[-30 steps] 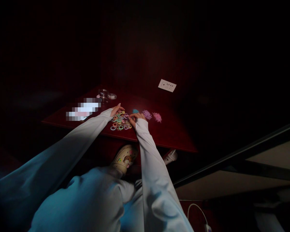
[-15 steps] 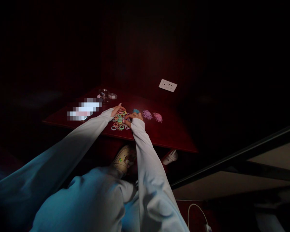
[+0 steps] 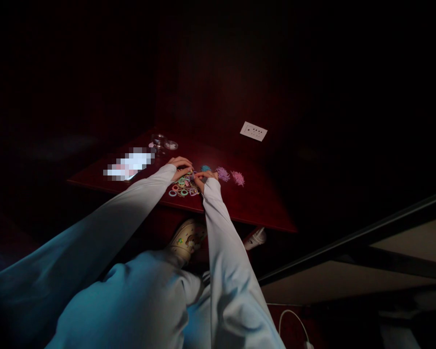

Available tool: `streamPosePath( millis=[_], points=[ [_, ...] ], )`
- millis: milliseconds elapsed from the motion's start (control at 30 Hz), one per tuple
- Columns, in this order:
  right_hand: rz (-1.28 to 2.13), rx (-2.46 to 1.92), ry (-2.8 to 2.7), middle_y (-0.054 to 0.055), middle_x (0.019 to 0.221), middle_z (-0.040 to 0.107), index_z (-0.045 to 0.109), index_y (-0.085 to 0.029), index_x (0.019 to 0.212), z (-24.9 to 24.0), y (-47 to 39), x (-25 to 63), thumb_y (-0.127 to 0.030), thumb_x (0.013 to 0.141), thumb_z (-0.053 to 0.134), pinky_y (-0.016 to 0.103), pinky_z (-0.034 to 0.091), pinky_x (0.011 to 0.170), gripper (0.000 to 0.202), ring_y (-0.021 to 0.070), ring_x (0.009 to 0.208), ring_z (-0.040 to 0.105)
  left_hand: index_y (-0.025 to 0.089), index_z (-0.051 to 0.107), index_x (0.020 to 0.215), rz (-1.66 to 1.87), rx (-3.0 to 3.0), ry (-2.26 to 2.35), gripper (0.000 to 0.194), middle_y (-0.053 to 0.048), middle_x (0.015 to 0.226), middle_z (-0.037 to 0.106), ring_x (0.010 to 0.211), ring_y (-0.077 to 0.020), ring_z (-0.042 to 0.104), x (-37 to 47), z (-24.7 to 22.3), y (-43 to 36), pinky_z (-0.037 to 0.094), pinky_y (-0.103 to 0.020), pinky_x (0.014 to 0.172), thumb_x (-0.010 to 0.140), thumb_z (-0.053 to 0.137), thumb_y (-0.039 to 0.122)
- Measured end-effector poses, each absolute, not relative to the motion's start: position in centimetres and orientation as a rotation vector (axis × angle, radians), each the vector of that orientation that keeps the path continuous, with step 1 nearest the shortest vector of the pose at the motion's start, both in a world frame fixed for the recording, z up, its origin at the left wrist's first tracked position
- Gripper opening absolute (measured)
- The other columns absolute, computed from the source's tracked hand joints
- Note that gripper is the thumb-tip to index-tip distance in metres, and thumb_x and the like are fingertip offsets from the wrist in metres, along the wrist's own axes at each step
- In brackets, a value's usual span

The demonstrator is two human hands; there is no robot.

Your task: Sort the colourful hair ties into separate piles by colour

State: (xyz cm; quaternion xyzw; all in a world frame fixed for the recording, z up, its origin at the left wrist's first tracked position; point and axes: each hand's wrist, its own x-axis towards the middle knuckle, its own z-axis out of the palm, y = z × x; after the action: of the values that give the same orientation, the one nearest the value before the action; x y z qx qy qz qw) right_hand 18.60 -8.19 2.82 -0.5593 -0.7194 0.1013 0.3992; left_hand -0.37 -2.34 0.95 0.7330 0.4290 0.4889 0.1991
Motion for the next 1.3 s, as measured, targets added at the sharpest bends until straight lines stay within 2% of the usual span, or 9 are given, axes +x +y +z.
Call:
streamPosePath(
  millis=[167,367,633,900,1100,1300],
  points=[
    [0.253,-1.404,-1.787,0.004,0.088,0.071,0.082,-0.024,0.086,2.7,-8.2,18.6,-0.054,0.095,0.064,0.039,0.041,0.101,0.036,0.0238,0.097,0.059,0.03,0.082,0.086,1.337,2.023,1.289,0.014,-0.001,0.112,0.079,0.104,-0.0248,0.062,0.0,1.3,-3.2,0.044,-0.04,0.1,0.09,0.072,0.038],
    [0.277,-1.411,-1.795,0.005,0.086,0.072,0.08,-0.024,0.08,2.8,-8.1,18.6,-0.057,0.094,0.064,0.037,0.043,0.098,0.04,0.0237,0.096,0.058,0.037,0.086,0.085,1.292,2.106,1.176,0.009,0.003,0.119,0.081,0.113,-0.0273,0.06,-0.2,1.4,-3.5,0.041,-0.045,0.106,0.084,0.081,0.044],
    [0.304,-1.401,-1.806,0.005,0.087,0.072,0.08,-0.025,0.08,2.9,-8.2,18.4,-0.063,0.093,0.063,0.038,0.044,0.098,0.044,0.024,0.097,0.058,0.035,0.087,0.085,1.339,2.133,0.994,0.018,0.0,0.114,0.082,0.106,-0.0255,0.064,-0.6,1.0,-3.2,0.049,-0.041,0.098,0.086,0.075,0.048],
    [0.323,-1.402,-1.819,0.005,0.089,0.073,0.082,-0.025,0.084,2.6,-8.0,18.5,-0.068,0.094,0.06,0.039,0.043,0.099,0.05,0.0244,0.098,0.058,0.032,0.085,0.084,1.333,2.157,1.057,0.015,-0.001,0.12,0.08,0.112,-0.0261,0.066,-0.4,0.8,-2.5,0.044,-0.046,0.108,0.085,0.076,0.044],
    [0.271,-1.418,-1.848,0.005,0.094,0.075,0.084,-0.026,0.093,2.7,-8.4,18.4,-0.067,0.097,0.058,0.039,0.041,0.1,0.048,0.0241,0.1,0.058,0.028,0.081,0.075,1.425,2.052,1.167,0.009,-0.002,0.118,0.081,0.115,-0.0259,0.069,0.2,1.1,-1.9,0.04,-0.048,0.115,0.082,0.079,0.033],
    [0.258,-1.398,-1.817,0.005,0.091,0.076,0.083,-0.024,0.086,2.3,-8.0,18.5,-0.064,0.097,0.06,0.039,0.041,0.098,0.048,0.0239,0.098,0.058,0.025,0.081,0.078,1.421,2.091,1.072,0.01,-0.003,0.117,0.08,0.115,-0.0255,0.07,0.2,1.1,-1.8,0.042,-0.047,0.113,0.083,0.078,0.032]
  ],
)
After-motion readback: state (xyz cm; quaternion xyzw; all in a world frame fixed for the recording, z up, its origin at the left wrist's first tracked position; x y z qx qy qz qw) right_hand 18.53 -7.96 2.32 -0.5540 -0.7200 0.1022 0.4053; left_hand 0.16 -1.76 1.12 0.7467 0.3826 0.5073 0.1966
